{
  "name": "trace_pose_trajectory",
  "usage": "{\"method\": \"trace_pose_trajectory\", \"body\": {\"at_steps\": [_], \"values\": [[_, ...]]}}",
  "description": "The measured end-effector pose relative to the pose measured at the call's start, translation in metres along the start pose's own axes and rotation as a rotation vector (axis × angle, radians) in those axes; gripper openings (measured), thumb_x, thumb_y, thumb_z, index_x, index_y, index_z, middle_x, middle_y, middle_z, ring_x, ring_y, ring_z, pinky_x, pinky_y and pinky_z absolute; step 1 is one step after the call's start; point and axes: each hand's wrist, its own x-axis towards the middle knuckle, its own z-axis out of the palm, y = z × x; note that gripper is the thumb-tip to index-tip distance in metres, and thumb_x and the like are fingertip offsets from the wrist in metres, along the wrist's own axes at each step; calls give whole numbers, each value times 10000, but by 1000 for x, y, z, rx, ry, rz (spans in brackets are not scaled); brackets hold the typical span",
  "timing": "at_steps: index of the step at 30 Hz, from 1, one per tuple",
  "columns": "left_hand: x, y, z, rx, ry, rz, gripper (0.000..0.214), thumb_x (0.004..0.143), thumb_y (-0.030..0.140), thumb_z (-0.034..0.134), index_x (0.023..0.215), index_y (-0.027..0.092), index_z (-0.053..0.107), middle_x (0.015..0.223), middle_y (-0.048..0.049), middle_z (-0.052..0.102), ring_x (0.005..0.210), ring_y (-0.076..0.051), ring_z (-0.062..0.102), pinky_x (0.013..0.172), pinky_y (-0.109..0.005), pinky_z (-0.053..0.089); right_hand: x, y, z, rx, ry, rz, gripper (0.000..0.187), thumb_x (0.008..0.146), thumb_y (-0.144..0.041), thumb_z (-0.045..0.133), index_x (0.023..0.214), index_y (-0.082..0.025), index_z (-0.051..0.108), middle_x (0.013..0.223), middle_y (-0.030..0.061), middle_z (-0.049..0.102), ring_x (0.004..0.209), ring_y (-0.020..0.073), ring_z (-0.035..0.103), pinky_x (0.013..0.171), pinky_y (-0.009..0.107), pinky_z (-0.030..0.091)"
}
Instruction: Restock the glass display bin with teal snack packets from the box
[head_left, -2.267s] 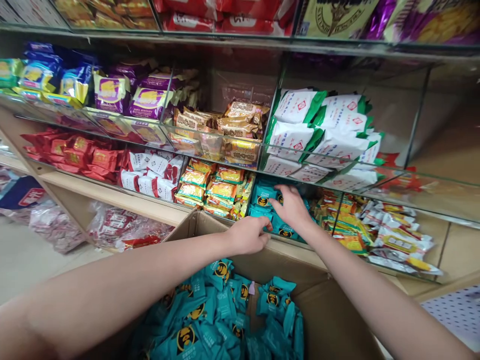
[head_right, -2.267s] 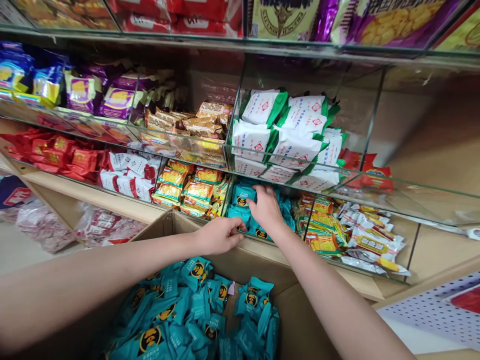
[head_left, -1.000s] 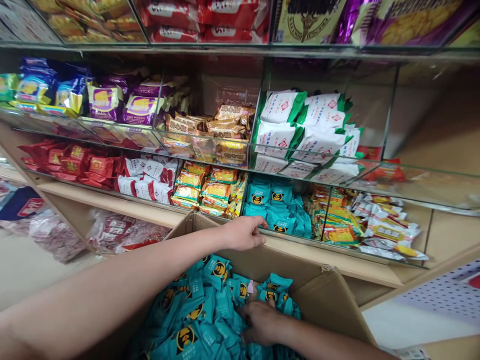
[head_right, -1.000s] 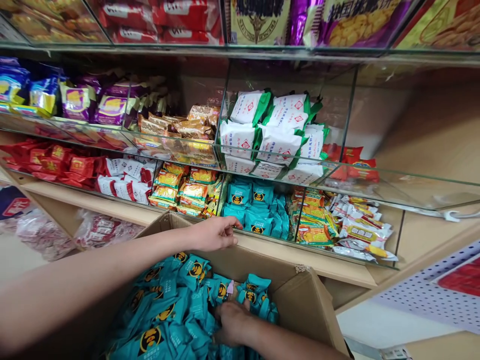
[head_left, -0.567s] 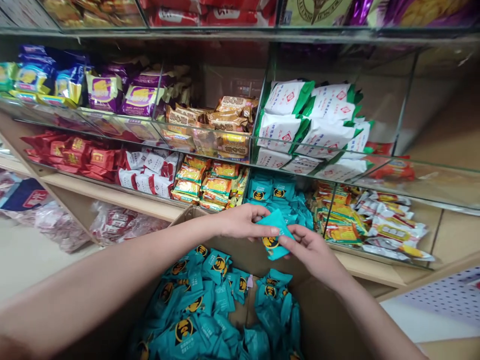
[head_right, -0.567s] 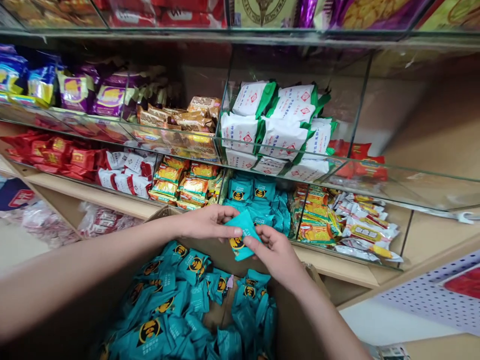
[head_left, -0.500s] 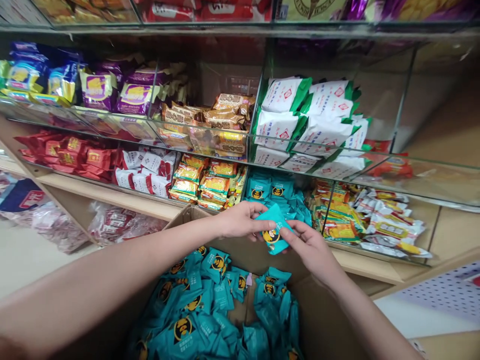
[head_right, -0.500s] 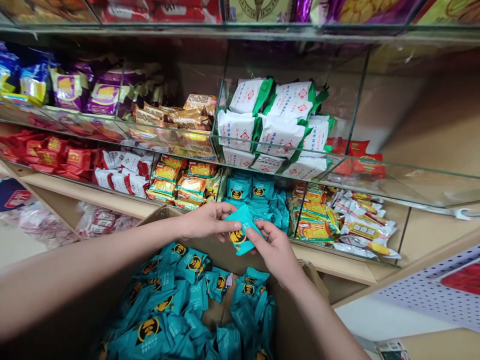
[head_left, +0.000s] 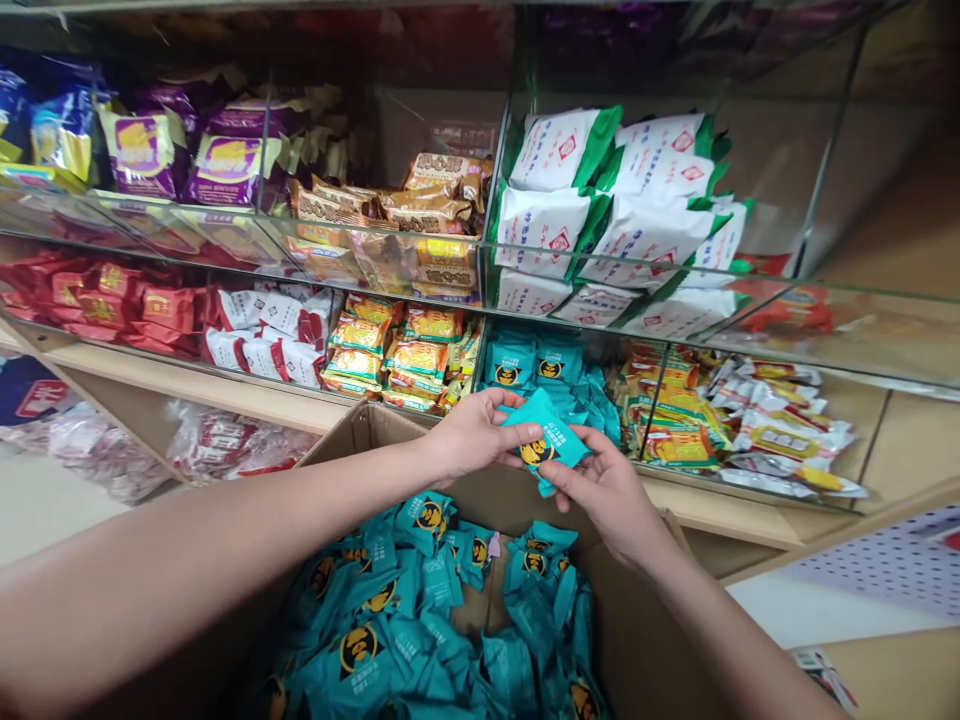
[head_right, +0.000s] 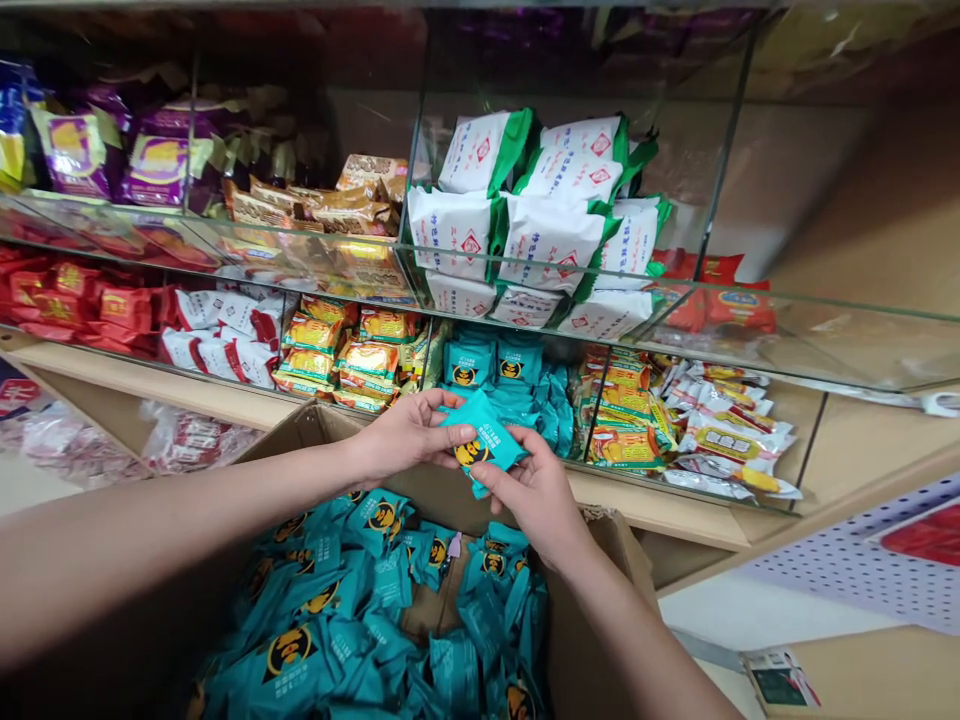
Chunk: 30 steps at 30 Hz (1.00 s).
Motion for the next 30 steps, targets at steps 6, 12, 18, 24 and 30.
{"method": "trace_pose_trajectory", "body": {"at_steps": [6,12,18,24,30], "values": [[3,-5,-4,85,-54,-30,496,617,261,689,1026,167,422,754,2,599,628,-94,589,593,-262,508,-2,3,-5,-82,-3,3,463,641,-368,652,1001,-194,419,632,-55,534,438,67,478,416,210,403],[4,-6,-13,294,-137,56,350,657,448,595,805,131,580,693,3,599,651,-106,564,541,-199,451,-6,7,-4,-191,-107,3,362,669,-382,621,939,-204,458,568,-62,504,460,89,489,409,209,390],[5,-6,-10,299,-27,116,356,722,478,499,814,142,571,676,10,582,561,-87,546,473,-188,425,2,3,-7,-97,-65,-51,438,671,-375,619,998,-225,371,793,12,577,672,146,568,505,255,468],[11,-8,-19,413,6,87,419,724,298,545,1099,181,401,820,-12,562,545,-91,586,453,-192,434,61,-16,-26,-644,329,-288,384,709,-318,547,1041,-203,393,775,49,569,722,217,564,640,372,452],[17,-16,-24,549,-56,142,270,735,240,497,984,148,451,833,-19,566,549,-85,587,479,-192,425,117,-19,-33,-1079,422,-129,392,728,-184,465,1111,-112,422,975,183,561,919,300,540,751,388,409]]}}
